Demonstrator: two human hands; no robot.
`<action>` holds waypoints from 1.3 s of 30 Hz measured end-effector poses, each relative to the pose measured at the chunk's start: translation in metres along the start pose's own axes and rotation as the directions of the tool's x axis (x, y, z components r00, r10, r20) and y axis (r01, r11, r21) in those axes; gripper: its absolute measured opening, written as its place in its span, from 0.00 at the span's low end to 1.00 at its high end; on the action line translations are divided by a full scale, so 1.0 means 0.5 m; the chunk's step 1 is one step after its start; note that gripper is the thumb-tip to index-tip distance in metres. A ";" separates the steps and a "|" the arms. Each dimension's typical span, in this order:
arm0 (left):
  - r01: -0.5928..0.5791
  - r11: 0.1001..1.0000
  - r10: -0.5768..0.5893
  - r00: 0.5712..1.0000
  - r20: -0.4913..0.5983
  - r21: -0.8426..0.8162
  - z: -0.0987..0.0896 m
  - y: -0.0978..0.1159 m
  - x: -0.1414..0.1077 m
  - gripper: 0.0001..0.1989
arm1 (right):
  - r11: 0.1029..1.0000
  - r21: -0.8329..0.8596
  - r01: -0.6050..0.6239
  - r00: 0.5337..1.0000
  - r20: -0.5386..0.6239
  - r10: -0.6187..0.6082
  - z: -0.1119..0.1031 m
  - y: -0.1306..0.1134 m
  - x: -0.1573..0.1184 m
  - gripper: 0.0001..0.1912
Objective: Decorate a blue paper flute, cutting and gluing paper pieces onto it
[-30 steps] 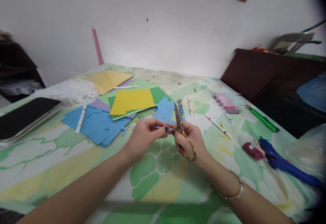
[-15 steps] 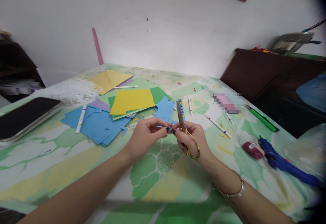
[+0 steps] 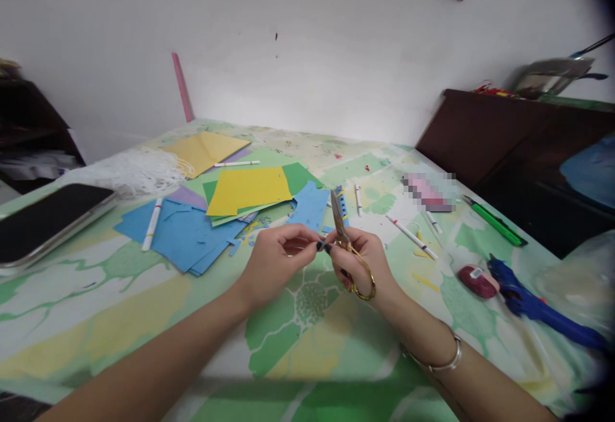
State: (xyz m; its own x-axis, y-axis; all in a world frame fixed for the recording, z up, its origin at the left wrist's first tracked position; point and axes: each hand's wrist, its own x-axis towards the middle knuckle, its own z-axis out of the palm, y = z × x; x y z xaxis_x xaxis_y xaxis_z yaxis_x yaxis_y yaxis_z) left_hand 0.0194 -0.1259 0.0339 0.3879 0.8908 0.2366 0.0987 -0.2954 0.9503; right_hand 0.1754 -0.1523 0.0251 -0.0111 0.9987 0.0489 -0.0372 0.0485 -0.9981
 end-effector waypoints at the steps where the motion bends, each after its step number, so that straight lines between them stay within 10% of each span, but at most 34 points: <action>1: 0.020 1.000 -0.020 1.000 0.003 -0.016 0.000 0.001 0.001 0.05 | 1.000 -0.005 -0.001 1.000 0.003 0.001 0.000 0.001 0.000 0.05; 17: 0.369 0.865 -0.293 0.922 0.254 -0.341 -0.014 -0.008 0.010 0.05 | 0.997 -0.080 -0.018 0.996 0.081 0.025 -0.016 -0.011 0.001 0.03; 39: 0.316 0.889 -0.271 0.947 0.173 -0.332 -0.009 -0.003 0.008 0.04 | 0.997 -0.083 0.003 0.996 0.087 0.004 -0.017 -0.009 0.002 0.06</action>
State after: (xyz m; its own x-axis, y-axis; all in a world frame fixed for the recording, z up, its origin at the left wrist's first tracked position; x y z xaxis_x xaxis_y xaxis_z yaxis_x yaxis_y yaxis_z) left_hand 0.0169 -0.1204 0.0342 0.4992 0.8637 -0.0689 -0.0938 0.1330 0.9867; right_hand 0.1839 -0.1516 0.0293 -0.0980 0.9940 0.0475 0.0461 0.0522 -0.9976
